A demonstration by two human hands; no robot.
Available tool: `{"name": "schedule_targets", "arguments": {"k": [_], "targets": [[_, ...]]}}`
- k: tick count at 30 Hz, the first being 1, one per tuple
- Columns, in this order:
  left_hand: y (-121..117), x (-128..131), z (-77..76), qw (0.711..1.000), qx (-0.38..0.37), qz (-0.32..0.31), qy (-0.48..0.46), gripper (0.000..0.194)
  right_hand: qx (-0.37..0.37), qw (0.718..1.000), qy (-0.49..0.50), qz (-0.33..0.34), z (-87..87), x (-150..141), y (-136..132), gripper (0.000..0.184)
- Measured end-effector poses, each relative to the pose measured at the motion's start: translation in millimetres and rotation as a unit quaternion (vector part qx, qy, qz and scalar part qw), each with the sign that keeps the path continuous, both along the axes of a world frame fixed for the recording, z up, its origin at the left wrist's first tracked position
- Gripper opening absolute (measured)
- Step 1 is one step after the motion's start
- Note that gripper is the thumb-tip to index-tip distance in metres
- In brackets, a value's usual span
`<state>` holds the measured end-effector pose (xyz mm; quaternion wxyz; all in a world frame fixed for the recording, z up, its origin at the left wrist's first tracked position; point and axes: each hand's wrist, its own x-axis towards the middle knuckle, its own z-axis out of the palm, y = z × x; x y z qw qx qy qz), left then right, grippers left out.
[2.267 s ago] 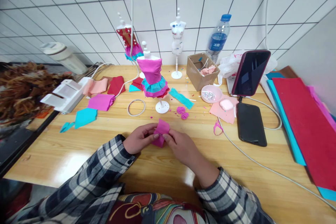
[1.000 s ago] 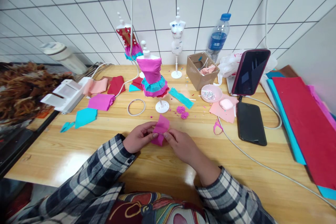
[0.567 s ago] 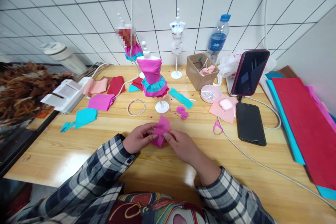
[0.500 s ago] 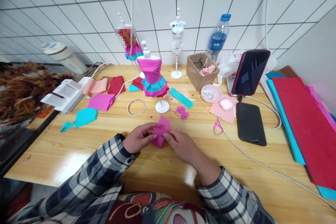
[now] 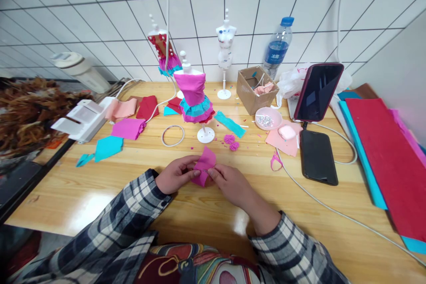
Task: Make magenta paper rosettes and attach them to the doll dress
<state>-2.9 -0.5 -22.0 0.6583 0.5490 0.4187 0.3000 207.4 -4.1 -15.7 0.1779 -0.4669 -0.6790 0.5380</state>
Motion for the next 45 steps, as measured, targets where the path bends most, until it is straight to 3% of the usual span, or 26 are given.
{"name": "schedule_targets", "arguments": {"k": [6, 21, 28, 35, 45], "targets": [[-0.6, -1.0, -2.2, 1.0, 0.011, 0.015, 0.001, 0.058, 0.003, 1.0, -0.011, -0.001, 1.8, 0.7, -0.4, 0.044], [-3.5, 6.3, 5.2, 0.998, 0.048, -0.022, 0.025, 0.053, 0.031, 0.998, -0.043, 0.012, 2.8, -3.6, -0.9, 0.041], [-4.1, 4.2, 3.8, 0.994, 0.07, -0.009, 0.086, 0.06, 0.034, 0.998, -0.054, 0.021, 3.1, -3.5, -0.5, 0.039], [-4.3, 6.0, 3.9, 0.997, 0.057, -0.023, 0.041, 0.051, 0.035, 0.997, -0.072, 0.015, 3.7, -3.5, -0.5, 0.038], [-4.6, 6.2, 4.6, 0.998, 0.05, -0.024, 0.03, 0.053, 0.046, 0.996, -0.074, 0.014, 5.7, -4.6, -2.1, 0.04]]}}
